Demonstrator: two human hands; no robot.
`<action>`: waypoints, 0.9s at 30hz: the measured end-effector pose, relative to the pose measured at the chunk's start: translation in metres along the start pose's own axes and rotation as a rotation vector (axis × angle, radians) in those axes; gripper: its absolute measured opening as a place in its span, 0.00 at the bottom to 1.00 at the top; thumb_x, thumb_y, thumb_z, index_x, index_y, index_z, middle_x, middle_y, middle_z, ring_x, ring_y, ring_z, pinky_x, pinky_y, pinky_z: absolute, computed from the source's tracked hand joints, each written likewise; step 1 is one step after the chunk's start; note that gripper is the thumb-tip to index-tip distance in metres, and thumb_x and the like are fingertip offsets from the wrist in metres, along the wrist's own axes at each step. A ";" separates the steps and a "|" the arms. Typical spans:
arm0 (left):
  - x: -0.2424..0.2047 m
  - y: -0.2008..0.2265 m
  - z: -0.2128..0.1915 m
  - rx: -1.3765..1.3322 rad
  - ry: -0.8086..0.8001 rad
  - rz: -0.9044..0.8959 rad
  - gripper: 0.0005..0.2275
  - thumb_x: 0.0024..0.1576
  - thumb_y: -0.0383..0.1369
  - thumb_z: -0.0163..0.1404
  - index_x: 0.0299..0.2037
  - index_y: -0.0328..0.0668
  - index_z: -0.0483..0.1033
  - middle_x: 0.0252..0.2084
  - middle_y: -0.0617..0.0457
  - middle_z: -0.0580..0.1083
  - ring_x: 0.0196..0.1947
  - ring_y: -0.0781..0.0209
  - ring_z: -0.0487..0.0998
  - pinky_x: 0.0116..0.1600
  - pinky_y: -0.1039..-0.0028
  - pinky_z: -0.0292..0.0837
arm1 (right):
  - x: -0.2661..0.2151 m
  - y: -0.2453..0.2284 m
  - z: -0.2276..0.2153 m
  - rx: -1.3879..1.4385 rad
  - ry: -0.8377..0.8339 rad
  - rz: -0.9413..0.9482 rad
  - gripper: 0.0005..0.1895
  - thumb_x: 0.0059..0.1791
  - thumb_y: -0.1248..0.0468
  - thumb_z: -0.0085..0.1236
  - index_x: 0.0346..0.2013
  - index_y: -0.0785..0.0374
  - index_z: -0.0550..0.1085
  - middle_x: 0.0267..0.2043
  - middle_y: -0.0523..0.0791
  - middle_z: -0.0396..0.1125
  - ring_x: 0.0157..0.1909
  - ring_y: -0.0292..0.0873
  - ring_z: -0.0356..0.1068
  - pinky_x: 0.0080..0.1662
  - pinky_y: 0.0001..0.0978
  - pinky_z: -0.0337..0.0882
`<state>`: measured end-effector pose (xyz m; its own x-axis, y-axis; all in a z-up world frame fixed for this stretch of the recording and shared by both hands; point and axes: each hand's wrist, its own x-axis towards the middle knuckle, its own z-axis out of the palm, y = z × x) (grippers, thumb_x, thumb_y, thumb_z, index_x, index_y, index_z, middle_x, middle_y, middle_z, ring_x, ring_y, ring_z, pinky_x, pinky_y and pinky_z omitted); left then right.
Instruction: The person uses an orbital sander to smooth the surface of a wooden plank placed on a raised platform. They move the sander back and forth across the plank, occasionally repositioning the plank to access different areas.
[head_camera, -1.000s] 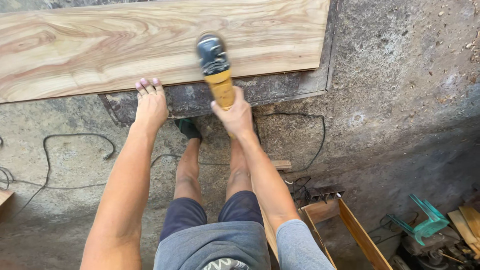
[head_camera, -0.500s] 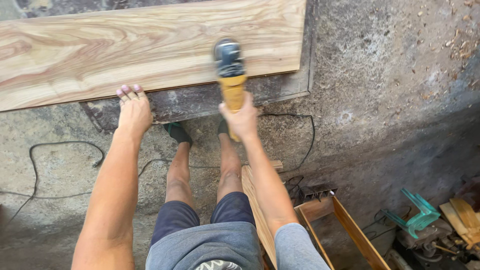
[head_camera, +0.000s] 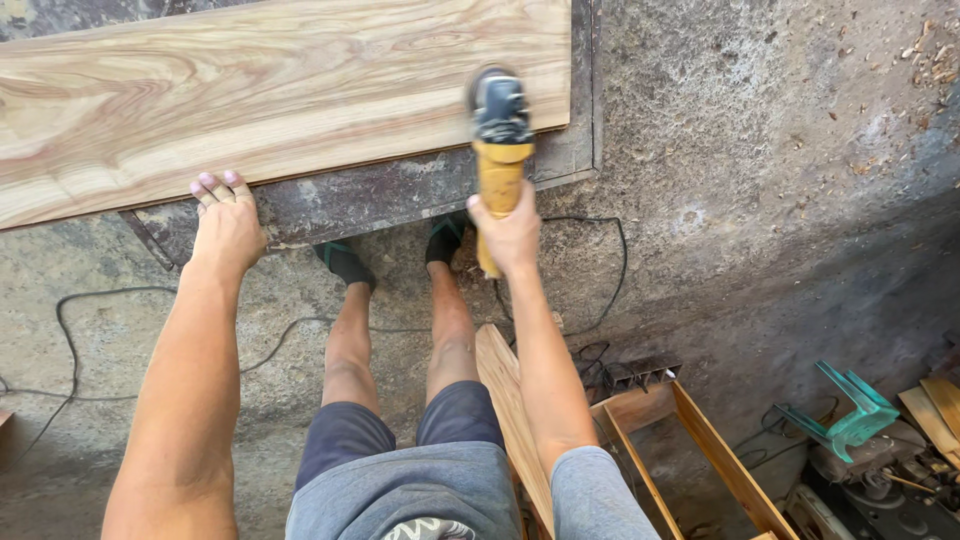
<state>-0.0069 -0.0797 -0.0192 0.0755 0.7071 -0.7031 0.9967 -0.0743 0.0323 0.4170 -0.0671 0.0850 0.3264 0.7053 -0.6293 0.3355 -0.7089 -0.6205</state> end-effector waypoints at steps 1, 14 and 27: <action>0.000 0.000 0.001 0.007 -0.013 -0.006 0.35 0.55 0.22 0.44 0.73 0.11 0.44 0.68 0.05 0.46 0.69 0.08 0.50 0.69 0.43 0.60 | 0.004 0.002 -0.009 -0.008 0.052 -0.026 0.33 0.44 0.53 0.68 0.58 0.62 0.66 0.49 0.52 0.76 0.48 0.47 0.78 0.52 0.43 0.77; 0.005 -0.008 -0.002 0.052 -0.108 -0.046 0.32 0.55 0.20 0.38 0.71 0.09 0.43 0.67 0.04 0.46 0.68 0.10 0.51 0.69 0.47 0.60 | -0.031 0.009 0.014 -0.015 -0.071 -0.103 0.37 0.43 0.52 0.69 0.60 0.63 0.65 0.48 0.54 0.75 0.51 0.52 0.77 0.53 0.43 0.75; 0.006 -0.001 -0.003 0.075 -0.043 -0.010 0.37 0.55 0.27 0.50 0.70 0.08 0.45 0.67 0.06 0.50 0.70 0.12 0.50 0.76 0.42 0.48 | -0.013 0.044 -0.038 0.017 0.112 -0.050 0.34 0.43 0.51 0.70 0.57 0.64 0.68 0.47 0.51 0.76 0.48 0.48 0.78 0.51 0.42 0.74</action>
<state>-0.0071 -0.0731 -0.0208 0.0623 0.6771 -0.7333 0.9923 -0.1205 -0.0269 0.4613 -0.1069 0.0834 0.4069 0.7357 -0.5414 0.3393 -0.6720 -0.6582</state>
